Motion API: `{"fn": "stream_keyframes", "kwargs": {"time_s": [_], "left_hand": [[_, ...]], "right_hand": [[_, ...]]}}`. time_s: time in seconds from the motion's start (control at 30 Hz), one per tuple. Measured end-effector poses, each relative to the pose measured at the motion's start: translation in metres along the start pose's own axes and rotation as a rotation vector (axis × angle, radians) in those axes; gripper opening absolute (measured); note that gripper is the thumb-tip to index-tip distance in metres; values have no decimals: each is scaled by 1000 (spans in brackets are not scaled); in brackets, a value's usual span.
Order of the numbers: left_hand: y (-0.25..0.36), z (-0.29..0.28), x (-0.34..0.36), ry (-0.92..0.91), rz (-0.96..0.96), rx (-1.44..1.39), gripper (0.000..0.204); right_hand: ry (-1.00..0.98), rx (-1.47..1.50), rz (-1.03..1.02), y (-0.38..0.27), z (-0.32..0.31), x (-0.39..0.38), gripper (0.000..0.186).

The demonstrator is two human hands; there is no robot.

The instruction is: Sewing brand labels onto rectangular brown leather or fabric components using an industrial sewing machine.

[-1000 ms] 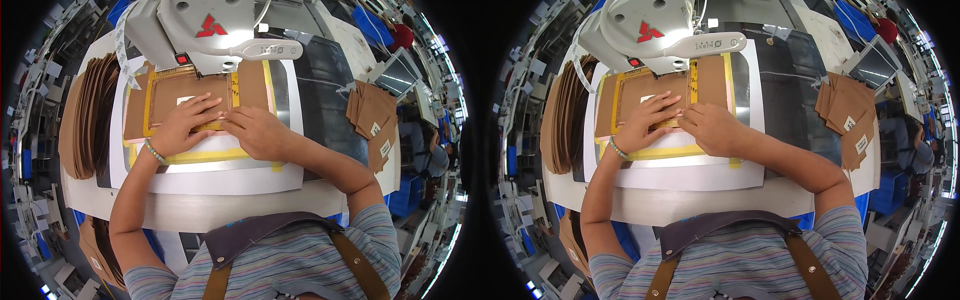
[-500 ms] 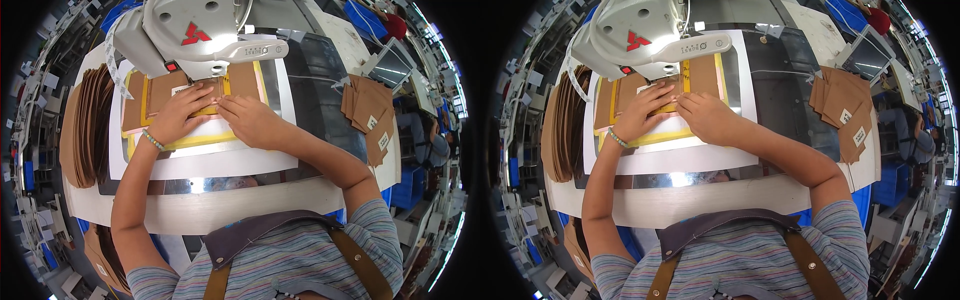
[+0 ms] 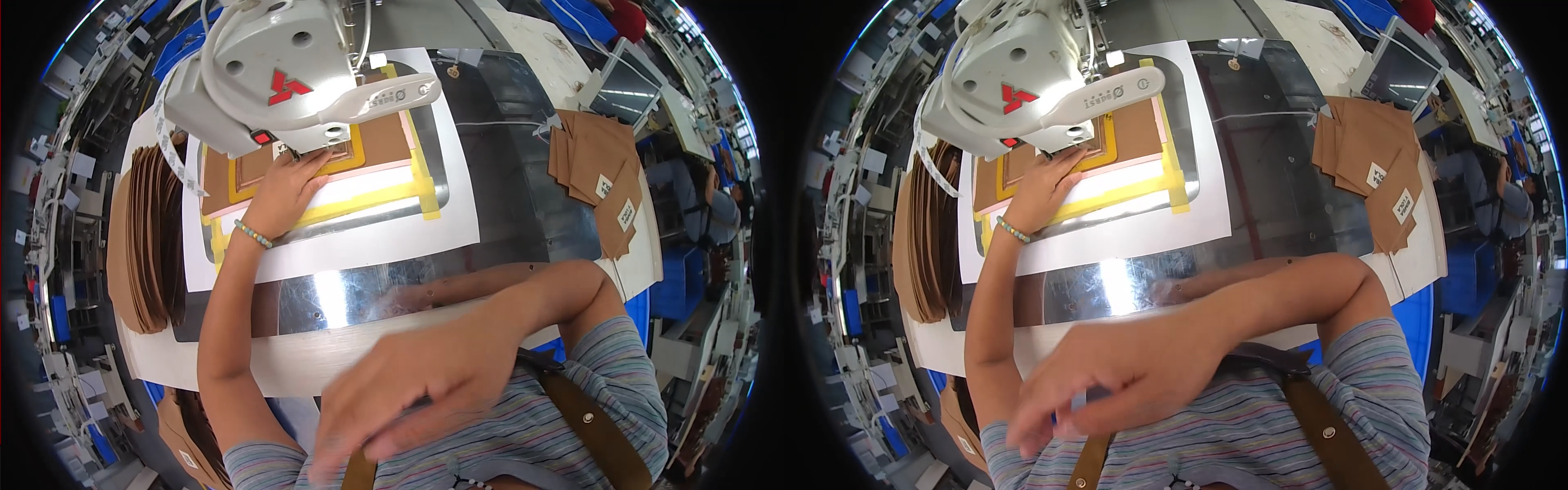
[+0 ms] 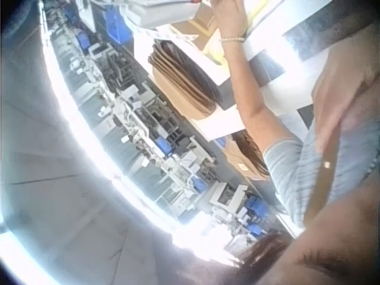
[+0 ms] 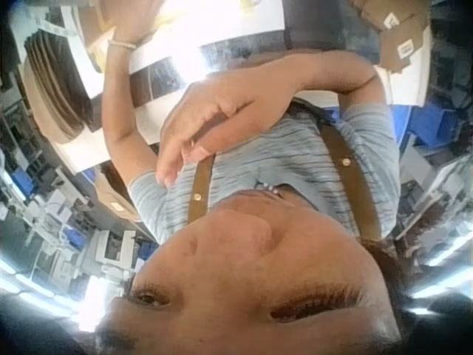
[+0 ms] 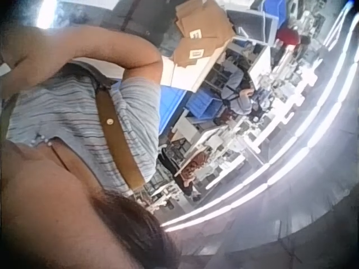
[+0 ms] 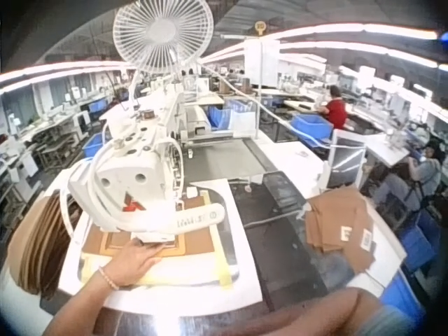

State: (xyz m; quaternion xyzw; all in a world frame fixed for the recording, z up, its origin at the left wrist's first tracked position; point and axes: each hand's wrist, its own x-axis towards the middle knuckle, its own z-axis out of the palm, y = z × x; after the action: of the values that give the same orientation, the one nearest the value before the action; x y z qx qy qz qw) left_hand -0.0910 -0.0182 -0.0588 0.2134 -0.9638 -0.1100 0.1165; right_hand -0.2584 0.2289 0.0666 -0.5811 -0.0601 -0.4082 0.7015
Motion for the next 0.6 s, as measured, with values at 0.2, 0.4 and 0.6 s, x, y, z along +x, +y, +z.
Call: {"fn": "stream_keyframes", "kwargs": {"time_s": [0.2, 0.4, 0.6], "left_hand": [[1, -19, -26, 13, -45, 40, 45], [-70, -35, -73, 258, -238, 136, 39], [-152, -39, -117, 286, -502, 257, 43]], "right_hand": [[-40, 615, -90, 0, 46, 11, 36], [-193, 483, -48, 13, 39, 5, 43], [32, 535, -85, -11, 61, 0, 46]]}}
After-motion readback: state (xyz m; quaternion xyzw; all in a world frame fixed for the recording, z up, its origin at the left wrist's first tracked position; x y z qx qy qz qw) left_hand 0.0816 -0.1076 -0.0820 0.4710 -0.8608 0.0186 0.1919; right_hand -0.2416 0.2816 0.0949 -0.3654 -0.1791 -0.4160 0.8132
